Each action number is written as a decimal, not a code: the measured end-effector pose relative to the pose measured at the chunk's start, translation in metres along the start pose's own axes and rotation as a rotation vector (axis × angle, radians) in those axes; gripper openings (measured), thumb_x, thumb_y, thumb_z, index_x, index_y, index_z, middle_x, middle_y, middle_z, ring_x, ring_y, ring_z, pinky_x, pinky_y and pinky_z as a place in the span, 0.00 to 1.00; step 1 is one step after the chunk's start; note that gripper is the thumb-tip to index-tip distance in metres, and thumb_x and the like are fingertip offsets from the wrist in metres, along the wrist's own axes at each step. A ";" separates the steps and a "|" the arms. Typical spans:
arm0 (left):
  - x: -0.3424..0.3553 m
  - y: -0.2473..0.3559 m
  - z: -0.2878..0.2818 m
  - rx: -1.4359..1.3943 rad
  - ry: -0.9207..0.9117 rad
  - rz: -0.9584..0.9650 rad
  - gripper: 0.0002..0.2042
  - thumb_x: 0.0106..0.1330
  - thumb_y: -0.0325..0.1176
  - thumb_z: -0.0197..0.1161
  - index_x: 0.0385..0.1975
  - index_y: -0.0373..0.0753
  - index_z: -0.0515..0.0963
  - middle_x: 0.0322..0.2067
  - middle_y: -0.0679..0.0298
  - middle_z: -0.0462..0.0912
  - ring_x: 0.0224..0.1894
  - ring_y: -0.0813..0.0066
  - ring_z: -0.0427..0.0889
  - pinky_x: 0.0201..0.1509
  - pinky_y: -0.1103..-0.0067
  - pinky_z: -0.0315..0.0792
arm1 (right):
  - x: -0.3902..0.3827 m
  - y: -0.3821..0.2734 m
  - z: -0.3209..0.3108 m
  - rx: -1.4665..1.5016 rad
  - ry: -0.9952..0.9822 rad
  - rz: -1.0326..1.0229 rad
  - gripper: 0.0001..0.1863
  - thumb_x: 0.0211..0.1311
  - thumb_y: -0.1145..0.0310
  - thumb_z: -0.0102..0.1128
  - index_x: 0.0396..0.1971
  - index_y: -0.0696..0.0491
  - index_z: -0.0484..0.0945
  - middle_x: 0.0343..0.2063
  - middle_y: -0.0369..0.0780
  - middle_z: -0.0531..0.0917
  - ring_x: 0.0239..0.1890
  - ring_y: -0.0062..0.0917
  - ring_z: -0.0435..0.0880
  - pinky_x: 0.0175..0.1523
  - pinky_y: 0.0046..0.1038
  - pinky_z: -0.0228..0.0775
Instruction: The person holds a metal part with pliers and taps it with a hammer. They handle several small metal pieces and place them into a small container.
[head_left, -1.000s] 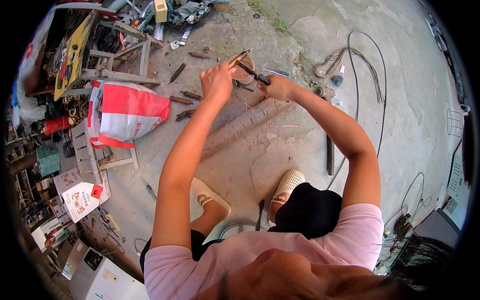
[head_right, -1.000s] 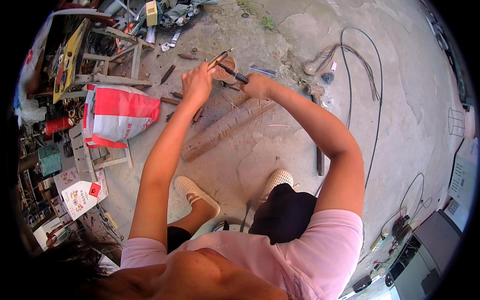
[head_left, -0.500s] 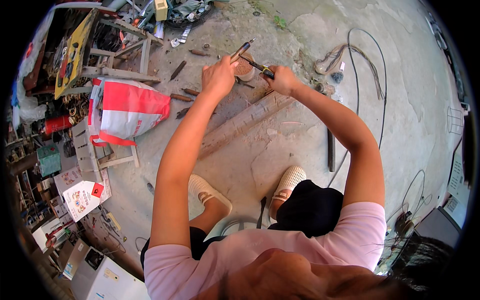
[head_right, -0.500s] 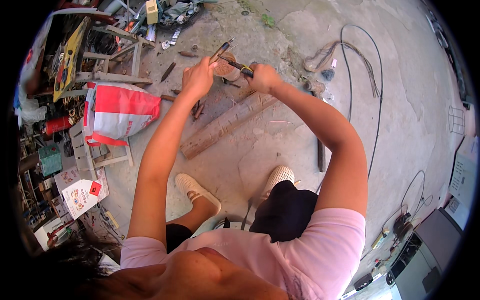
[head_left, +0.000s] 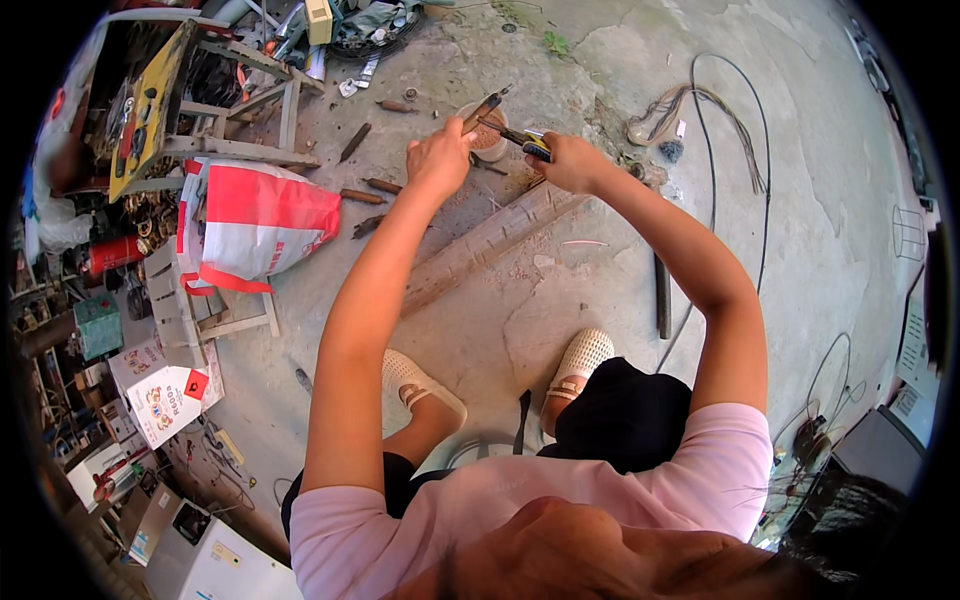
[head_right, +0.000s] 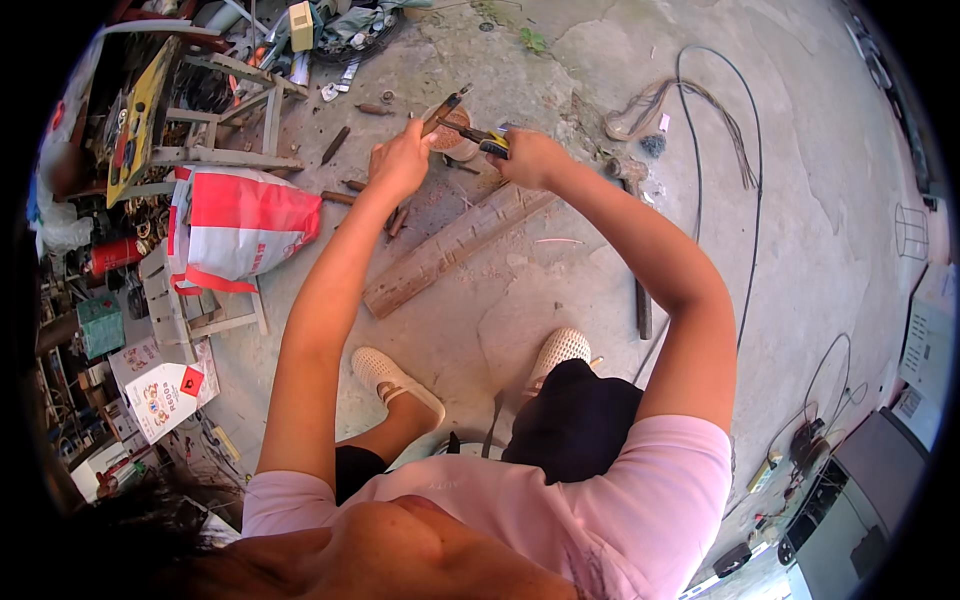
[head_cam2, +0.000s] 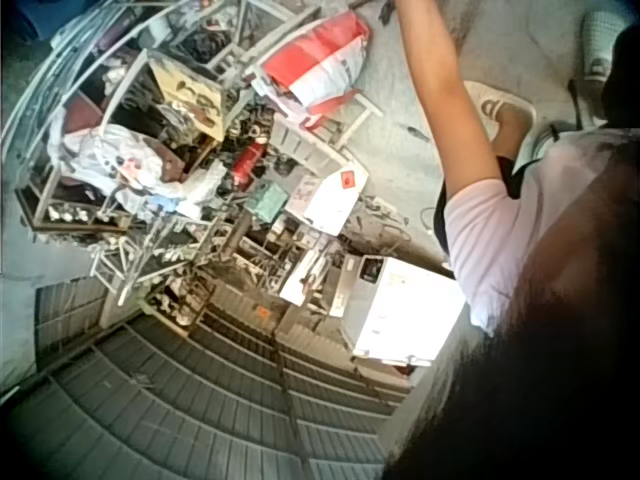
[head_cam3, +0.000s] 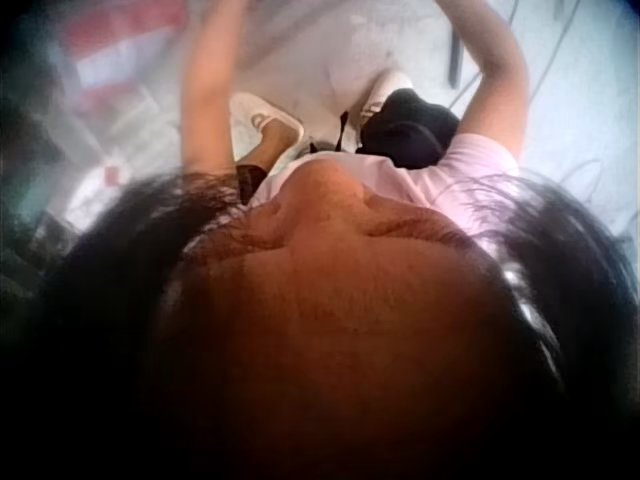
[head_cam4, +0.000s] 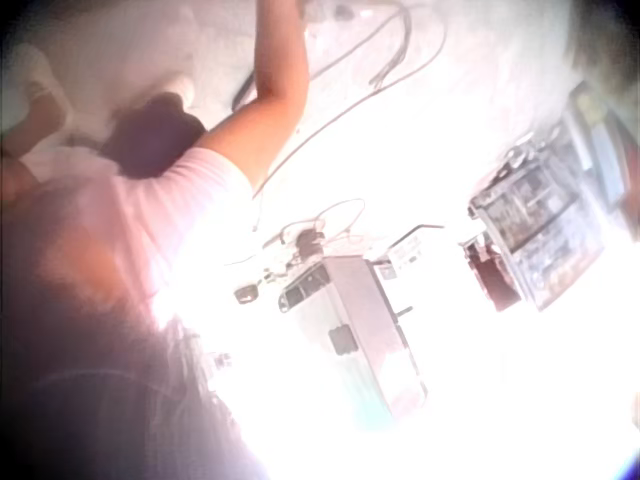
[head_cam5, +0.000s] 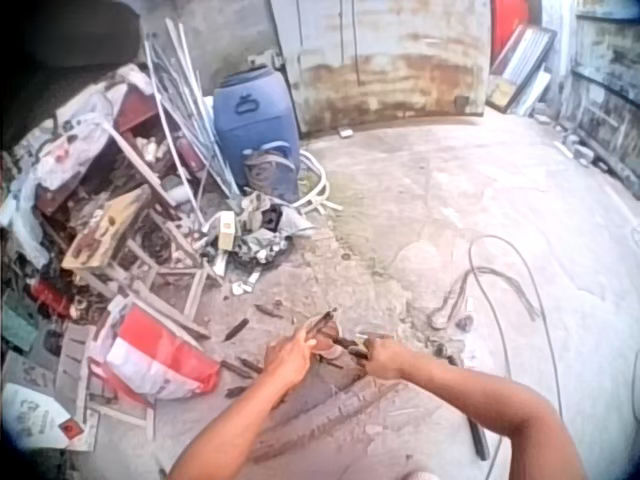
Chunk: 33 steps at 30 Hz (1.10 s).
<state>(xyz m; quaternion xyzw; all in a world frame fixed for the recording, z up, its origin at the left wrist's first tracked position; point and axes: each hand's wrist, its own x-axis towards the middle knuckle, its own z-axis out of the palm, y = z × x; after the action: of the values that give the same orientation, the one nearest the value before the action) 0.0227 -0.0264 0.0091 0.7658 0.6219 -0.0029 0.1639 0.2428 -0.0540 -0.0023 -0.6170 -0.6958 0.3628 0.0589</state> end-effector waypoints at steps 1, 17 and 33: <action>0.000 0.000 0.000 0.037 0.049 0.039 0.13 0.72 0.43 0.46 0.42 0.40 0.68 0.32 0.53 0.83 0.39 0.52 0.80 0.47 0.61 0.63 | -0.004 -0.002 -0.001 -0.002 0.018 0.020 0.26 0.58 0.47 0.56 0.37 0.59 0.78 0.38 0.53 0.82 0.43 0.46 0.80 0.49 0.40 0.71; 0.020 -0.035 0.012 -0.593 -0.201 -0.091 0.20 0.73 0.48 0.43 0.45 0.37 0.71 0.38 0.57 0.78 0.44 0.66 0.76 0.49 0.71 0.66 | -0.017 0.021 0.002 0.456 -0.196 0.170 0.32 0.58 0.47 0.57 0.49 0.61 0.75 0.48 0.51 0.78 0.54 0.38 0.75 0.57 0.35 0.64; 0.006 -0.027 0.006 -0.287 0.013 0.078 0.19 0.71 0.49 0.46 0.45 0.38 0.70 0.33 0.48 0.79 0.40 0.47 0.78 0.42 0.64 0.70 | 0.030 0.011 0.004 0.400 -0.190 0.152 0.23 0.60 0.49 0.55 0.36 0.58 0.75 0.32 0.42 0.75 0.38 0.31 0.74 0.44 0.33 0.64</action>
<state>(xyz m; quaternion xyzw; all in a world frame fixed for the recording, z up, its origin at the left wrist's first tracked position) -0.0003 -0.0172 -0.0043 0.7580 0.5868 0.0972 0.2676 0.2431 -0.0286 -0.0226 -0.6067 -0.5640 0.5534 0.0868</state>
